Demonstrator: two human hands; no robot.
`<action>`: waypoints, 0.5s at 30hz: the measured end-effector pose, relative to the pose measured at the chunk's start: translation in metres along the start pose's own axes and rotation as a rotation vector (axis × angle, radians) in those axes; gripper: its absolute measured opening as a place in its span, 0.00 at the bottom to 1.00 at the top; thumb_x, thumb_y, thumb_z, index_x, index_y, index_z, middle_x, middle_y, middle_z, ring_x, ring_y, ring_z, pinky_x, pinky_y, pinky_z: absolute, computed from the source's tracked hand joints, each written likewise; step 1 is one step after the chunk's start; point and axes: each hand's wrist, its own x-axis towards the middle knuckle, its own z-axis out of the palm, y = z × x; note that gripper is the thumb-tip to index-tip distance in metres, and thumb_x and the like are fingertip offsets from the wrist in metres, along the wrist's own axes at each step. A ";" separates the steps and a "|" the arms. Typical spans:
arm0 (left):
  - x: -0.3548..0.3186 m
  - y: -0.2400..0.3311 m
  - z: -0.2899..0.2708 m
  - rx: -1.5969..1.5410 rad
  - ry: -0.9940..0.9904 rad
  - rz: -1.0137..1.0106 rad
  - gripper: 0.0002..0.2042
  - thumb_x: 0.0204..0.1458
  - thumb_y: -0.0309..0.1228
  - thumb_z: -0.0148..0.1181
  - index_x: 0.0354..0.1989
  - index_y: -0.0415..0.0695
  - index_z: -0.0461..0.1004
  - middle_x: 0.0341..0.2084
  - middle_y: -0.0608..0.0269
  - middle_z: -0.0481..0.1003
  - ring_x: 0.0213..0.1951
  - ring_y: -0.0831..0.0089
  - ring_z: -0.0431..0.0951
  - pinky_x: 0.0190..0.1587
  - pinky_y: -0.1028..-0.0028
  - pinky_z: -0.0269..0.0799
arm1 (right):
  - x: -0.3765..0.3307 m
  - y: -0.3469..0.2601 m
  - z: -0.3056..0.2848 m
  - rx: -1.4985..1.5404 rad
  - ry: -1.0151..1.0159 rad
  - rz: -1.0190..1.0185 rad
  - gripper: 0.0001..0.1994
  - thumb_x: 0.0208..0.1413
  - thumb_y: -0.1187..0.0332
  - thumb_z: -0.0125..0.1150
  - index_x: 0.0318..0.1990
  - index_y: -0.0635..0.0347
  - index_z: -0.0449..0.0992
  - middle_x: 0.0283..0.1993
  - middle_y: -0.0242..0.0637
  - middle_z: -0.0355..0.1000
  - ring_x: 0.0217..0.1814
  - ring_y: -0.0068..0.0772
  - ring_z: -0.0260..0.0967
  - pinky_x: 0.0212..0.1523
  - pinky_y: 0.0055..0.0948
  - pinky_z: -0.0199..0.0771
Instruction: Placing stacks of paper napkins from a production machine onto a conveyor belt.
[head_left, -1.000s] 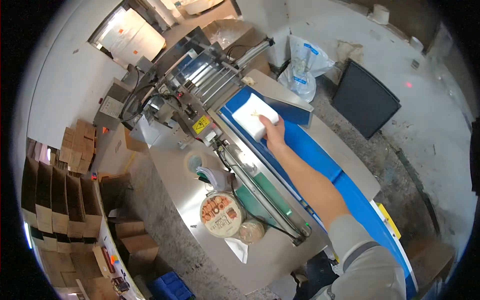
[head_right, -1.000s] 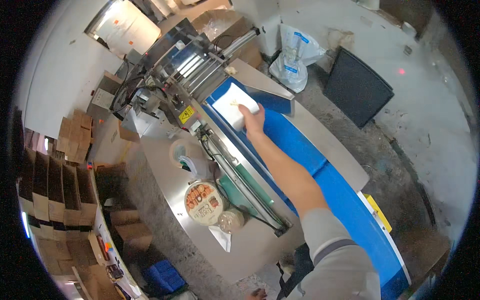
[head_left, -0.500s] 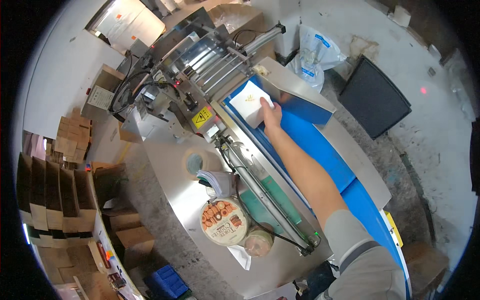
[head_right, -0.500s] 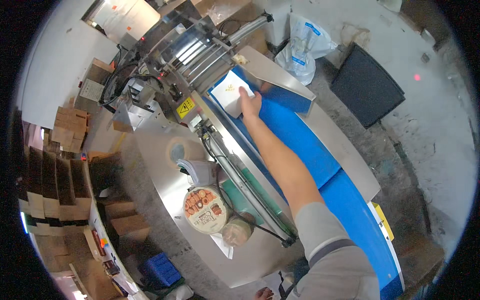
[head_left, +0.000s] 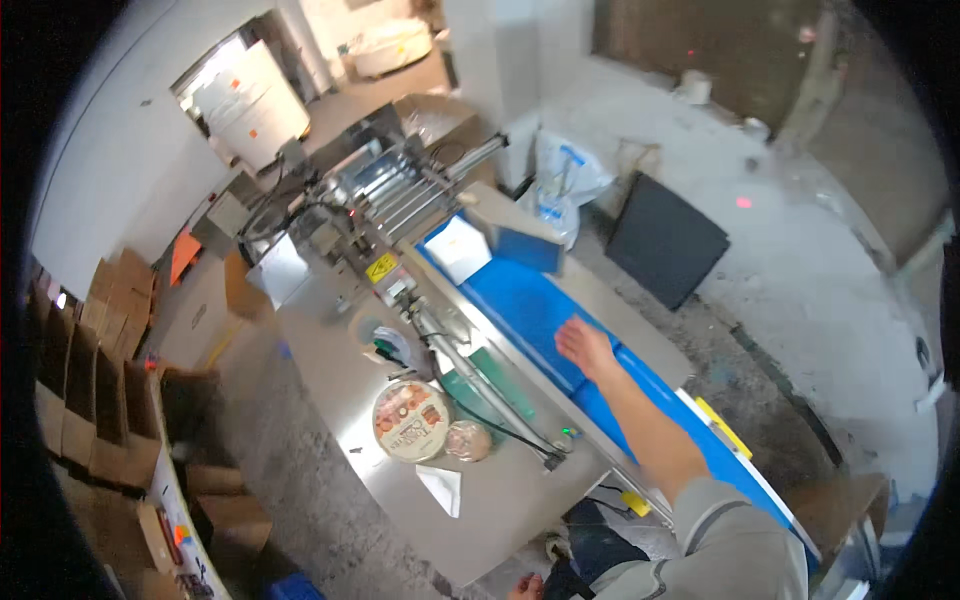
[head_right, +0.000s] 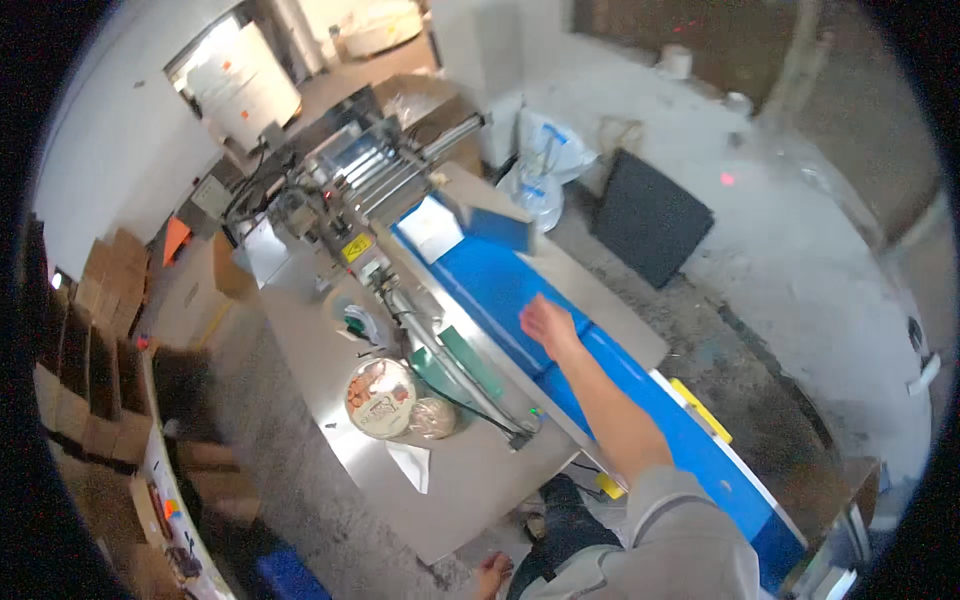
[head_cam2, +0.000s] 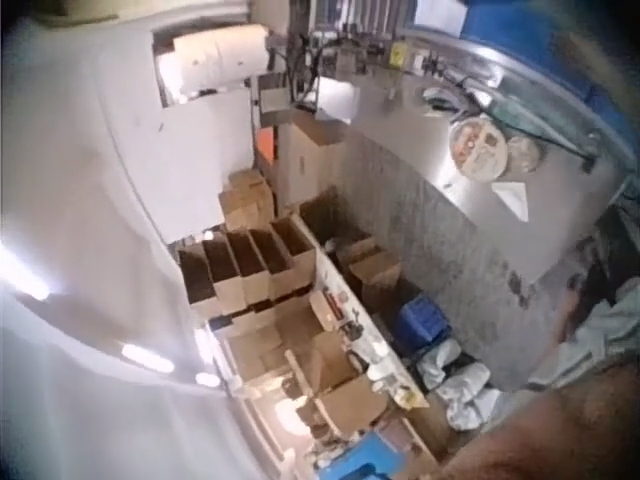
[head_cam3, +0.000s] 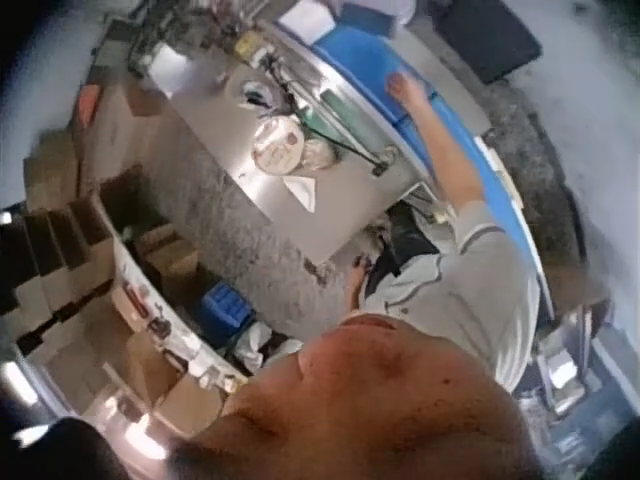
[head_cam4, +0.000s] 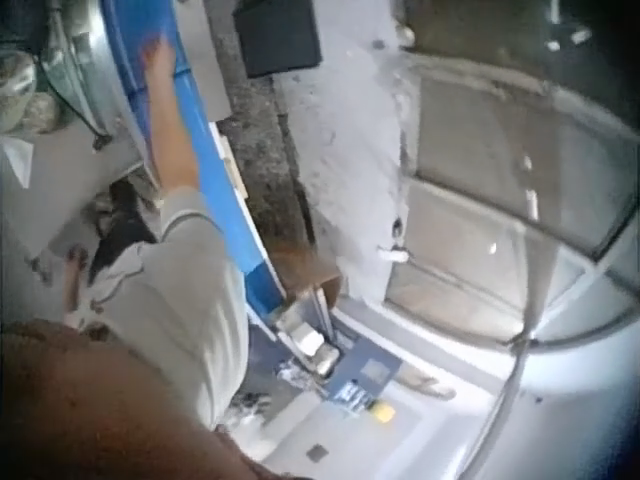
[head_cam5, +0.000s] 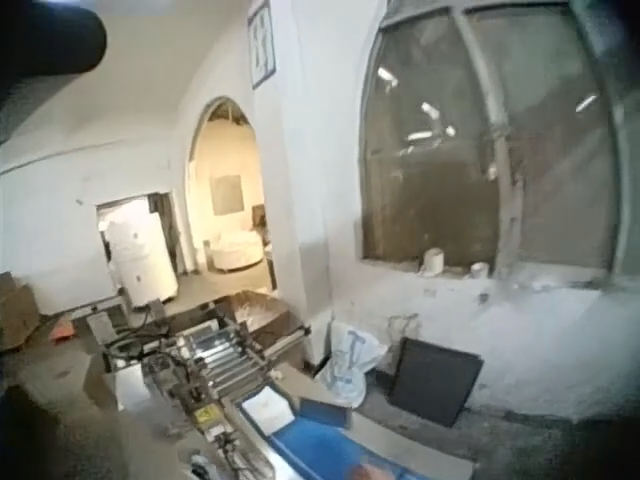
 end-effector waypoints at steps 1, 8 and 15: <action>-0.012 0.016 0.001 0.123 -0.036 0.035 0.25 0.60 0.42 0.57 0.59 0.36 0.69 0.35 0.58 0.79 0.38 0.70 0.77 0.43 0.70 0.74 | -0.044 -0.010 -0.025 0.026 -0.017 0.005 0.20 0.60 0.53 0.61 0.48 0.61 0.70 0.48 0.43 0.73 0.49 0.40 0.73 0.49 0.41 0.76; -0.033 0.010 0.035 0.416 -0.385 0.373 0.12 0.53 0.33 0.67 0.28 0.36 0.78 0.20 0.65 0.77 0.24 0.80 0.73 0.27 0.77 0.68 | -0.373 -0.057 -0.177 -0.169 0.149 -0.201 0.16 0.62 0.58 0.59 0.48 0.61 0.73 0.45 0.40 0.75 0.47 0.35 0.75 0.48 0.37 0.76; -0.132 -0.022 0.163 0.751 -0.827 0.551 0.15 0.56 0.41 0.65 0.29 0.40 0.76 0.14 0.71 0.70 0.16 0.84 0.66 0.18 0.79 0.58 | -0.653 -0.054 -0.349 -0.178 0.613 -0.467 0.16 0.62 0.57 0.60 0.47 0.62 0.76 0.41 0.34 0.76 0.41 0.27 0.74 0.44 0.30 0.77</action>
